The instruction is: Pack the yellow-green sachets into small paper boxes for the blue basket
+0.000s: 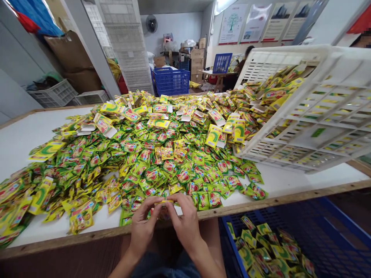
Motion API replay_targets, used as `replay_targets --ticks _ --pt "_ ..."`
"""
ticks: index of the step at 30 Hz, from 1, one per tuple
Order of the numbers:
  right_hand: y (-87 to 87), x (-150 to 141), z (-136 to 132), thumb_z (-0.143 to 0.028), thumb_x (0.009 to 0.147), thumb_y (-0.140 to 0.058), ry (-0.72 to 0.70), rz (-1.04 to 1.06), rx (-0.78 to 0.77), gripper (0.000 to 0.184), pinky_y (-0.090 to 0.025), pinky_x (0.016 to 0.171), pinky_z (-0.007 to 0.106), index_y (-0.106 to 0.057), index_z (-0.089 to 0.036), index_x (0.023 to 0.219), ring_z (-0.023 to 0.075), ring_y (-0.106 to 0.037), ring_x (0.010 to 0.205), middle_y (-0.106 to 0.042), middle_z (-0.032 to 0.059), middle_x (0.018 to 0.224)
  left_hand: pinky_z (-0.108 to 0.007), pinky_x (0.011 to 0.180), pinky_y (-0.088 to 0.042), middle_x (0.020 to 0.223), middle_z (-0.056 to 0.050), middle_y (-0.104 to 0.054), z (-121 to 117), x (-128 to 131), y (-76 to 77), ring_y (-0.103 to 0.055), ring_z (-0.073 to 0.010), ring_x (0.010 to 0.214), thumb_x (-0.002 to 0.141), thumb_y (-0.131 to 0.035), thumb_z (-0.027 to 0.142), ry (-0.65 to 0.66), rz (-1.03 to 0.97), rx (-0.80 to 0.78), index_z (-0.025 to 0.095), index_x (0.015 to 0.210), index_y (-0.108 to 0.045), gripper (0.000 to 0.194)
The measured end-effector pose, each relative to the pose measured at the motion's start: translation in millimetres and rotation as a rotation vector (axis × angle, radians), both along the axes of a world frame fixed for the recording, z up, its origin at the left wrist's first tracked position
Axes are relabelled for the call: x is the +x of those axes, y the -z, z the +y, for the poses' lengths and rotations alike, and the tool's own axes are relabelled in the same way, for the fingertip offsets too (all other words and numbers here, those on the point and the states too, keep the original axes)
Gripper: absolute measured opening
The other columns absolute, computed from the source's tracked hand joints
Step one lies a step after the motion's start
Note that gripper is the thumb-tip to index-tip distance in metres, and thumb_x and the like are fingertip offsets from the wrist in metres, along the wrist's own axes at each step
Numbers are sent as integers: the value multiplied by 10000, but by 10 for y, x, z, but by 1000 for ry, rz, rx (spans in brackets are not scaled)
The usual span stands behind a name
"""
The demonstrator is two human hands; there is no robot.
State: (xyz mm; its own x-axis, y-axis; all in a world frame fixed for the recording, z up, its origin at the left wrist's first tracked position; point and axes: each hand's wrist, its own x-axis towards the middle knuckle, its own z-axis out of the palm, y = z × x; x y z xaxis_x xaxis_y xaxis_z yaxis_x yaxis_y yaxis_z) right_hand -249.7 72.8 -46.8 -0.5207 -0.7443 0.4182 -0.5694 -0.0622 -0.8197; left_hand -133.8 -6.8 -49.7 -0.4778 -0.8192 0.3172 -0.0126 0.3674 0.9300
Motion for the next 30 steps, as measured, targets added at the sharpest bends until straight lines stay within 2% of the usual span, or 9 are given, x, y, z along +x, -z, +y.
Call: replay_targets --ticks 8,13,15,17,18,21,24,27,30 --pt "292 58 13 -159 894 -492 -17 17 -123 192 -484 867 361 -590 -238 1039 194 -587 999 -635 54 1001 -318 770 -520 941 -55 -648 -54 50 273 -620 -197 883 857 -560 153 48 49 -209 247 986 -674 196" --pt "177 -42 187 -192 908 -438 13 -1 -79 201 -517 806 305 -561 -240 1059 178 -618 942 -645 56 1013 -351 839 -520 1105 -80 -617 -28 88 427 -608 -214 992 847 -571 133 40 45 -243 262 1210 -531 387" --pt "79 -303 475 -239 910 -423 123 45 17 213 -512 804 315 -570 -258 1063 192 -623 938 -654 57 1017 -362 844 -521 1143 -98 -601 -26 89 429 -616 -213 981 863 -552 155 25 52 -158 243 1262 -460 419" --pt "0 -687 860 -314 892 -433 213 128 238 248 -517 758 336 -593 -266 1075 224 -636 898 -665 76 1004 -362 846 -519 1111 -101 -609 -31 78 405 -626 -209 951 879 -533 187 1 27 -74 214 1216 -485 341" --pt "-26 -895 1048 -347 872 -448 235 180 396 258 -516 738 354 -620 -270 1049 243 -642 865 -673 85 976 -358 844 -518 1085 -99 -616 -35 68 389 -629 -208 939 885 -526 203 -6 5 -49 202 1174 -512 290" --pt "-57 -1423 1364 -441 786 -508 400 360 604 281 -495 723 440 -691 -249 879 312 -637 817 -677 123 876 -346 822 -522 1023 -92 -629 -36 23 354 -635 -205 899 886 -522 239 16 -62 -40 185 1099 -557 222" --pt "-58 -1706 1081 -456 806 -501 318 269 498 345 -480 800 427 -652 -236 1025 280 -621 919 -658 110 1010 -336 807 -520 993 -83 -639 -29 -13 346 -630 -211 901 876 -531 246 48 -111 -96 190 1035 -600 181" --pt "-56 -1888 355 -451 774 -557 379 62 266 373 -490 759 369 -615 -178 1020 239 -621 871 -648 118 1032 -331 805 -515 964 -74 -653 -24 -20 346 -624 -220 918 866 -539 239 32 -134 -155 199 984 -627 153" --pt "-58 -2097 -377 -449 803 -491 473 45 162 517 -458 789 373 -510 -58 1140 247 -598 923 -593 210 1095 -325 792 -513 920 -66 -666 -20 -16 344 -631 -219 886 862 -535 224 10 -146 -211 199 948 -639 137"
